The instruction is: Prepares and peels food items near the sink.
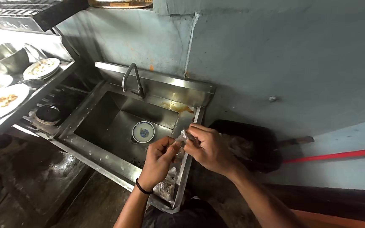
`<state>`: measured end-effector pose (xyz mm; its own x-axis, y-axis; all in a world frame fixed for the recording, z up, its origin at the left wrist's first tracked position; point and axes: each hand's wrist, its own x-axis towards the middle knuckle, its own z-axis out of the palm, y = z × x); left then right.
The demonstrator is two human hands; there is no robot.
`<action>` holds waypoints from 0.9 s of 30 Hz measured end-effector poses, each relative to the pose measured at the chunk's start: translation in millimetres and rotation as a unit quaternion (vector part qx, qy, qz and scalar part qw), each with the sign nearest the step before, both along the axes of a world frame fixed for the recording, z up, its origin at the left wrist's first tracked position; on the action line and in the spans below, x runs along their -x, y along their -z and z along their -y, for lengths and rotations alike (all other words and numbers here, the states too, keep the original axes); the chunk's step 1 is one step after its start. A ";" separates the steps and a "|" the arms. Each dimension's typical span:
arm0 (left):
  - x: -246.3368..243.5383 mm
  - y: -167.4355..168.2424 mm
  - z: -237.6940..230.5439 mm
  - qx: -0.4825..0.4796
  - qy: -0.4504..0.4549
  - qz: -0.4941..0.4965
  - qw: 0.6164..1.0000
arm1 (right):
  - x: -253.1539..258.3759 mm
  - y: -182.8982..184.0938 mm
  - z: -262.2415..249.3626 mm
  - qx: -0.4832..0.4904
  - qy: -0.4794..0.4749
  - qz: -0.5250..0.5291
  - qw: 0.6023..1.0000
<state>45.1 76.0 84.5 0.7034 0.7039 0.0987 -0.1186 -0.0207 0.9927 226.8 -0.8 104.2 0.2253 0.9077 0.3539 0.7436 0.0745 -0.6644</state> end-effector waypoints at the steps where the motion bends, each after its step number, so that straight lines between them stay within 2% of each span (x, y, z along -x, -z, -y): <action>1: 2.0 -0.7 -1.4 0.000 -0.001 0.002 1.000 | -3.2 0.9 0.1 -0.004 -0.001 0.000 1.000; 3: 5.7 -2.7 -4.4 -0.005 0.007 -0.001 1.000 | -7.7 1.4 0.7 -0.014 -0.019 -0.036 0.999; 5: 7.0 -3.0 -5.1 -0.004 0.005 0.001 1.000 | -6.9 0.0 1.6 -0.015 -0.052 -0.123 0.991; 8: 6.4 -2.9 -4.3 0.017 -0.020 0.019 0.999 | -5.5 -1.5 4.8 -0.019 -0.114 -0.267 0.957; 11: 7.7 0.0 -2.8 0.034 -0.033 0.057 0.997 | -10.4 -1.6 10.4 -0.034 -0.159 -0.349 0.923; 21: 7.6 4.6 4.9 0.060 -0.041 0.097 0.993 | -16.9 -0.5 21.8 -0.058 -0.153 -0.446 0.880; 27: 7.9 3.0 7.6 0.057 -0.044 0.120 0.990 | -20.0 5.2 25.3 -0.050 -0.122 -0.440 0.889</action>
